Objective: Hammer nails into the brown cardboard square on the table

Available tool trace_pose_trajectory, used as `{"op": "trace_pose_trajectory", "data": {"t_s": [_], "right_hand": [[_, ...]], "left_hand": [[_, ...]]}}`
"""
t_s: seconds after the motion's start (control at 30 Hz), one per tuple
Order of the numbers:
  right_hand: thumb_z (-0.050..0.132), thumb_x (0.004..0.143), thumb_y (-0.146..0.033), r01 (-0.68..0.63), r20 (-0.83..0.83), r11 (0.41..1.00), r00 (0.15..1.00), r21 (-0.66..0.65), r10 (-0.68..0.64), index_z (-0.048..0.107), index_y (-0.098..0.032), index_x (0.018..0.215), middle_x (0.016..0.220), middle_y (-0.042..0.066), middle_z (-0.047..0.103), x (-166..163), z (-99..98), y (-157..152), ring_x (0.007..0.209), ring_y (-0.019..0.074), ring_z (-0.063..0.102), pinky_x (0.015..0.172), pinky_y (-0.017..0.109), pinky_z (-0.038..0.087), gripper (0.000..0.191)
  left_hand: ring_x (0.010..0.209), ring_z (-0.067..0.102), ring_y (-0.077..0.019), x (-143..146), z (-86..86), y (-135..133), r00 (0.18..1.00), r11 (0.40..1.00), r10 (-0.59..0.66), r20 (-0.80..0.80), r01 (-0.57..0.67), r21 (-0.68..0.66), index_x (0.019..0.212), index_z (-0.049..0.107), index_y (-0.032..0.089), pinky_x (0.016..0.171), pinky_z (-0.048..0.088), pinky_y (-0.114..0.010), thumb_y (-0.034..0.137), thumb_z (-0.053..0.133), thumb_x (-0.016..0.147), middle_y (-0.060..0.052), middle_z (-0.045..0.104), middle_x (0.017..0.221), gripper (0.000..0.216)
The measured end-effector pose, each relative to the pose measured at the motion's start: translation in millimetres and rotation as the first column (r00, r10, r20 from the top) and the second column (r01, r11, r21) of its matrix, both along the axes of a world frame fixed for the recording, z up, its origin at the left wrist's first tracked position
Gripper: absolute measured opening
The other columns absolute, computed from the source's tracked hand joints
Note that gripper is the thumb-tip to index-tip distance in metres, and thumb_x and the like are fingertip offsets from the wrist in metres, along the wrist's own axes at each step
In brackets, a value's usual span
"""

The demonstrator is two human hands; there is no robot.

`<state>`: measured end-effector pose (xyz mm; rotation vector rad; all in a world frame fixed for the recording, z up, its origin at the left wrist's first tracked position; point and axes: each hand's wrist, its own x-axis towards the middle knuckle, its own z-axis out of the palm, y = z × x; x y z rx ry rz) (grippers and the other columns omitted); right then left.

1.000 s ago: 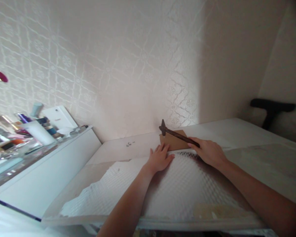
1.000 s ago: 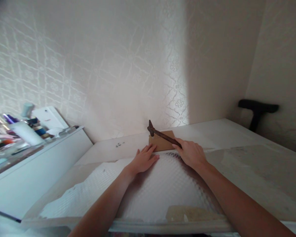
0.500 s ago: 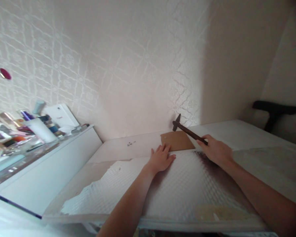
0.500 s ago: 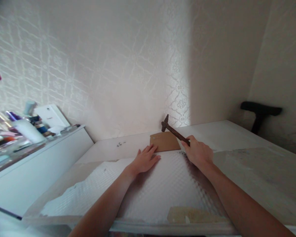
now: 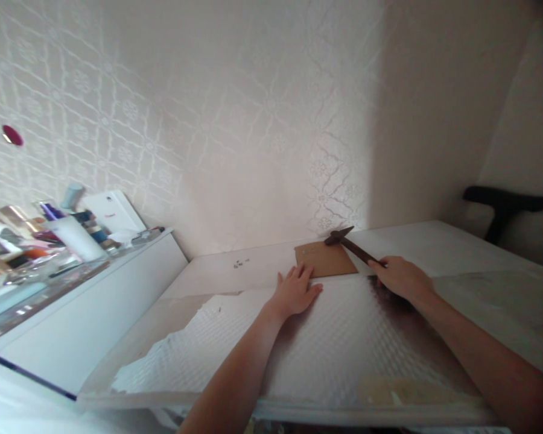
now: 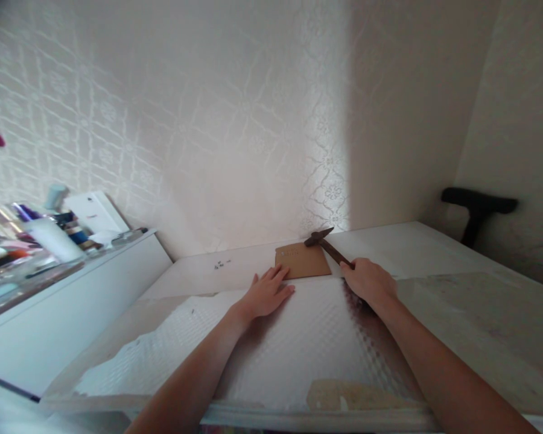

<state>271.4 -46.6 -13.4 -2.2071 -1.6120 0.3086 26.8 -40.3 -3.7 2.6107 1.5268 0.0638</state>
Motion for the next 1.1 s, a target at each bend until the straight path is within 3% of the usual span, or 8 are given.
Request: {"op": "trace_pose_trajectory", "data": {"t_s": [0.17, 0.4, 0.53, 0.83, 0.97, 1.1], "right_hand": [[0.041, 0.078, -0.047, 0.003, 0.027, 1.0, 1.0, -0.021, -0.002, 0.067, -0.014, 0.092, 0.086, 0.016, 0.067, -0.5, 2.1, -0.8, 0.083, 0.0287, 0.063, 0.063, 0.034, 0.044, 0.044], [0.043, 0.076, -0.042, 0.002, 0.02, 0.999, 1.0, -0.036, -0.001, 0.064, -0.018, 0.099, 0.092, 0.013, 0.067, -2.6, 8.2, -5.3, 0.086, 0.0289, 0.062, 0.065, 0.035, 0.043, 0.04], [0.042, 0.075, -0.049, 0.026, 0.05, 0.999, 0.998, -0.046, -0.024, 0.058, -0.02, 0.104, 0.094, 0.012, 0.066, -5.1, 11.6, -8.6, 0.087, 0.0304, 0.061, 0.064, 0.036, 0.043, 0.044], [0.043, 0.075, -0.05, 0.004, 0.155, 1.0, 0.988, -0.027, 0.0, 0.058, -0.02, 0.097, 0.094, 0.012, 0.065, -7.6, 6.3, -11.0, 0.085, 0.0309, 0.061, 0.064, 0.038, 0.042, 0.04], [0.04, 0.076, -0.056, -0.019, 0.158, 1.0, 0.987, -0.001, 0.019, 0.057, -0.021, 0.1, 0.097, 0.012, 0.064, -9.3, 7.3, -7.6, 0.087, 0.0307, 0.061, 0.066, 0.039, 0.043, 0.046], [0.037, 0.078, -0.056, -0.013, 0.078, 0.999, 0.997, 0.049, 0.009, 0.059, -0.023, 0.101, 0.094, 0.011, 0.065, -5.5, 4.9, 0.6, 0.089, 0.0282, 0.061, 0.068, 0.037, 0.043, 0.046]], "left_hand": [[0.134, 0.014, -0.0305, 0.4, -2.6, 1.7, 1.0, 1.0, 0.002, 0.008, -0.002, 0.005, 0.141, 0.018, 0.021, 0.101, 0.016, -0.061, 0.059, 0.016, 0.088, -0.01, 0.016, 0.148, 0.065], [0.134, 0.014, -0.03, -0.1, -3.4, 1.9, 1.0, 1.0, 0.006, 0.021, -0.006, 0.007, 0.141, 0.018, 0.021, 0.101, 0.015, -0.061, 0.058, 0.017, 0.088, -0.01, 0.017, 0.148, 0.064], [0.134, 0.013, -0.0298, 0.2, -2.2, 1.2, 1.0, 1.0, 0.01, 0.019, -0.01, -0.001, 0.141, 0.018, 0.021, 0.102, 0.014, -0.06, 0.058, 0.017, 0.088, -0.01, 0.017, 0.148, 0.064], [0.134, 0.016, -0.0299, -1.2, -5.0, 2.6, 0.999, 1.0, 0.006, 0.043, -0.006, 0.019, 0.14, 0.02, 0.022, 0.101, 0.016, -0.061, 0.058, 0.02, 0.088, -0.01, 0.019, 0.147, 0.063], [0.133, 0.02, -0.0291, -2.1, -5.2, 3.6, 0.998, 0.999, 0.007, 0.062, -0.009, 0.038, 0.139, 0.025, 0.023, 0.101, 0.018, -0.06, 0.057, 0.024, 0.088, -0.009, 0.023, 0.146, 0.061], [0.128, 0.031, -0.0271, 0.4, -5.6, 4.4, 0.992, 0.991, 0.047, 0.118, -0.061, 0.116, 0.131, 0.037, 0.024, 0.101, 0.021, -0.058, 0.052, 0.026, 0.09, -0.007, 0.037, 0.139, 0.051]]}}
